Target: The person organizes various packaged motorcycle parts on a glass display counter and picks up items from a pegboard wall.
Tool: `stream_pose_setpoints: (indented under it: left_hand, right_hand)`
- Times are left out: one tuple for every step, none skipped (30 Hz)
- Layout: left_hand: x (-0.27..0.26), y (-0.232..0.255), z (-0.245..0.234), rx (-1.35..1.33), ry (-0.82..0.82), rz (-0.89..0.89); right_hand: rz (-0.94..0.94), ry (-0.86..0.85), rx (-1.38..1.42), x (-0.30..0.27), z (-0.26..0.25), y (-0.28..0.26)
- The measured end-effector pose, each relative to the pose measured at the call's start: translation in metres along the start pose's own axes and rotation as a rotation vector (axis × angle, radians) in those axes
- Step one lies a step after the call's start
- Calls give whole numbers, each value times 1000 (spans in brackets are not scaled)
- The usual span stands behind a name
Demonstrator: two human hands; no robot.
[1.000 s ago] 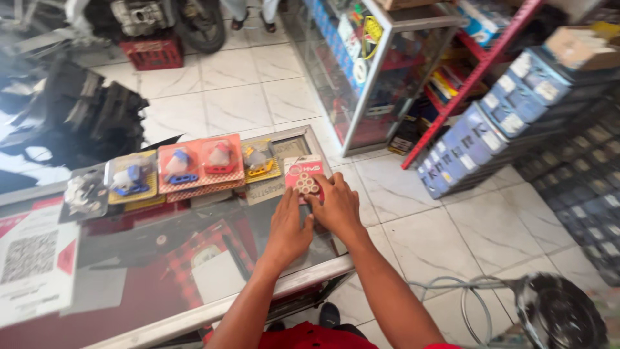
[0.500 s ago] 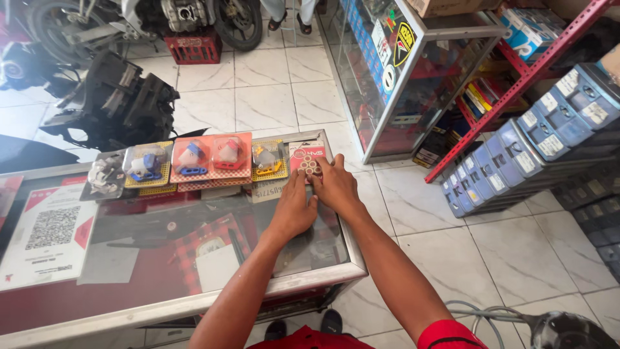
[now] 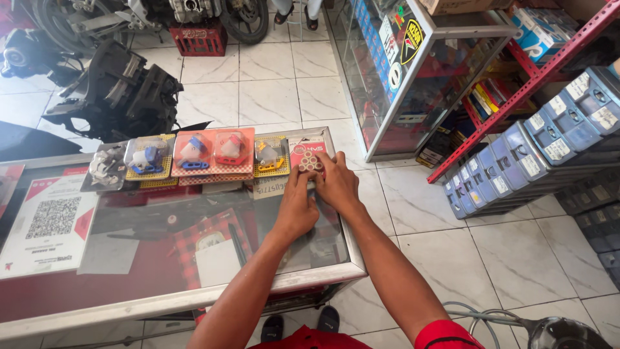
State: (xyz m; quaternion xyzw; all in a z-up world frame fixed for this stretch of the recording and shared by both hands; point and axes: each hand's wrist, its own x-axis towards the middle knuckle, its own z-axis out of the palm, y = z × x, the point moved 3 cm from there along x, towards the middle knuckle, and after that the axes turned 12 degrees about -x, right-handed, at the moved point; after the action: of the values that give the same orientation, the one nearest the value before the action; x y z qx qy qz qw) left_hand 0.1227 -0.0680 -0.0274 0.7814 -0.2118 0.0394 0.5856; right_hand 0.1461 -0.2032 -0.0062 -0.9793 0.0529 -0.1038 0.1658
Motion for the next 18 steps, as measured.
stream_pose_setpoints:
  left_hand:
    - [0, 3, -2, -27, -5, -11]
    - [0, 6, -4, -40, -7, -23]
    - [1, 7, -5, -53, -9, -35]
    - [1, 8, -5, -66, -10, -47]
    - [1, 8, -6, -68, -15, -39]
    - [3, 7, -5, -70, -20, -31]
    - [4, 5, -4, -71, -26, -22]
    - [3, 3, -3, -63, -31, -28]
    - [5, 2, -3, -54, -38, -31]
    - [5, 0, -2, -45, -44, -34]
    - [6, -1, -2, -40, -43, -31]
    - [6, -2, -2, -34, -41, -28]
    - [6, -2, -2, -30, -41, -26]
    - [6, -2, -2, -26, -30, -18]
    - [6, -1, -2, -23, -19, -11]
    - [5, 0, -2, -21, -8, -4]
    - [4, 3, -2, -8, 2, 10]
    - [3, 5, -3, 4, 13, 24]
  right_hand:
    - [-8, 8, 10, 1, 0, 0]
    - [-16, 16, 20, 1, 0, 0]
    - [-25, 24, 30, 2, 0, 0]
    - [-20, 28, 33, 3, 0, -1]
    - [-15, 28, 37, 3, 1, -2]
    - [-9, 29, 41, 3, 2, -2]
    - [-5, 18, 21, 4, 3, -3]
    - [-1, 7, 2, 5, 3, -4]
    - [3, -1, -18, 7, 3, -4]
    - [-4, 10, -21, 6, 3, -5]
    - [-11, 24, -24, 6, 3, -6]
    - [-17, 37, -27, 6, 3, -6]
    - [-22, 50, -24, 5, 4, -6]
    - [-26, 63, -22, 5, 4, -6]
    - [-30, 74, -20, 4, 4, -6]
    - [-31, 78, -21, 3, 5, -5]
    - [-33, 82, -22, 3, 5, -6]
    - [-35, 87, -24, 3, 5, -6]
